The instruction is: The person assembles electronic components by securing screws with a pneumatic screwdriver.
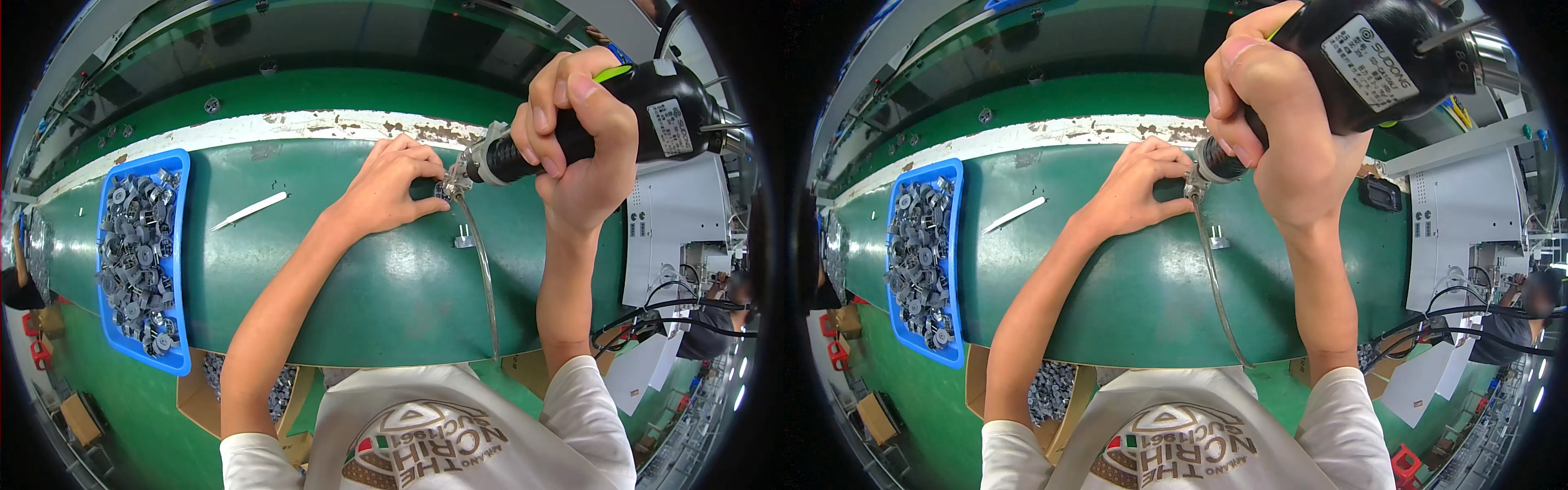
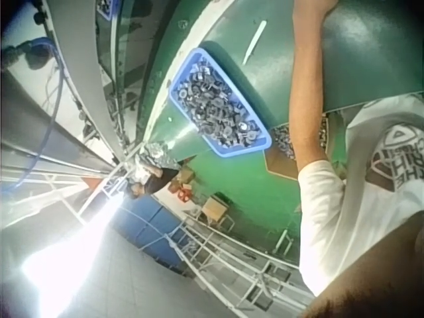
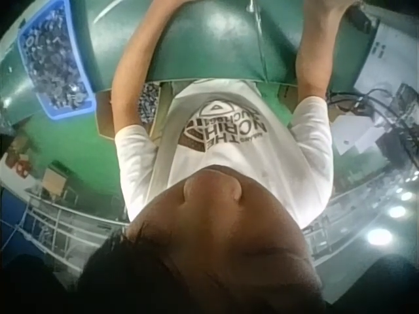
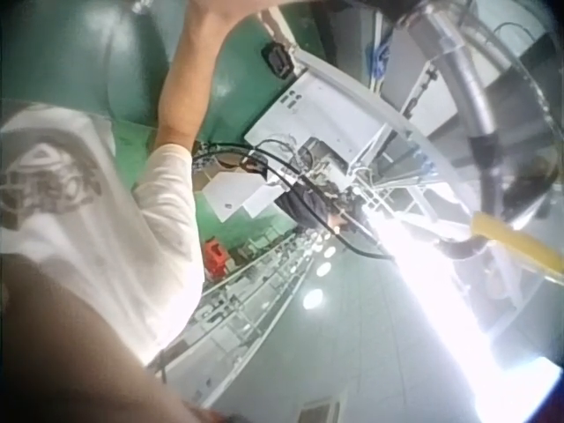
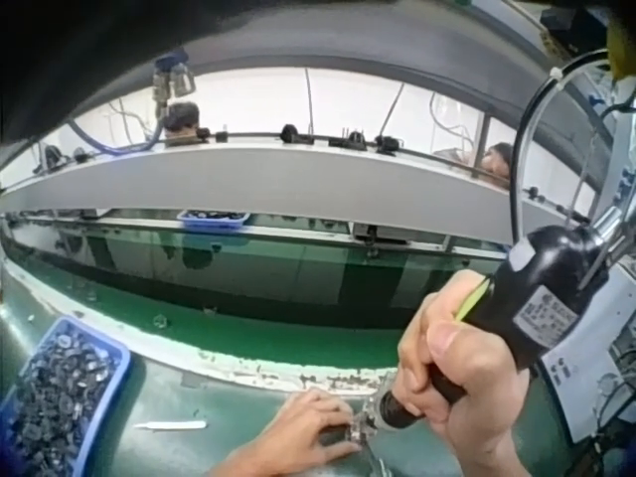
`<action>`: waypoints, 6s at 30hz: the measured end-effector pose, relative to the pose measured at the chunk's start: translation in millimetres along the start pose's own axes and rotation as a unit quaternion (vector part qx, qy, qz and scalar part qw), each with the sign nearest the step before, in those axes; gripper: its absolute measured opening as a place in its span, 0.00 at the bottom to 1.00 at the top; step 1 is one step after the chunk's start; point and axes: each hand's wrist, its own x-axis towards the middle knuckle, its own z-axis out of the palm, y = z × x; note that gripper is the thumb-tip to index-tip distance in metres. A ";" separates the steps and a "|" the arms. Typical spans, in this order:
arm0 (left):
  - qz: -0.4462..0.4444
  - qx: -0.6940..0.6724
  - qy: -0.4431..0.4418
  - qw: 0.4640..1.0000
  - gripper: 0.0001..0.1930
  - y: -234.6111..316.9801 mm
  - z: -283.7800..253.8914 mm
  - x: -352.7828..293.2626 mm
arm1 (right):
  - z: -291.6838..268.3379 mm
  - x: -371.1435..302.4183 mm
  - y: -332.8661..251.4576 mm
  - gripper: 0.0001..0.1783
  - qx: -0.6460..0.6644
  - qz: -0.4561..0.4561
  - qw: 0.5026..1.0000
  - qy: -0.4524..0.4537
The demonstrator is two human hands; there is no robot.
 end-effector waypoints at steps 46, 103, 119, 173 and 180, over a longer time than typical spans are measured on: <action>-0.032 0.023 0.061 0.997 0.24 1.0 3.4 2.1 | -2.8 1.4 -1.5 0.10 -0.028 0.001 0.999 0.043; -0.168 0.194 0.219 0.941 0.12 -43.8 -72.8 7.8 | -5.4 4.3 -45.8 0.07 0.052 -0.069 0.994 0.068; -0.073 0.038 0.065 0.995 0.17 0.9 2.0 5.0 | 16.7 9.3 3.7 0.04 0.063 -0.018 0.994 0.090; -0.072 0.037 0.083 0.993 0.26 -4.9 4.6 4.9 | -1.0 5.7 -7.1 0.11 -0.009 -0.057 0.998 0.035; -0.068 0.037 0.082 0.994 0.26 -6.6 4.7 4.4 | 1.4 6.7 1.9 0.09 -0.049 -0.039 0.996 0.064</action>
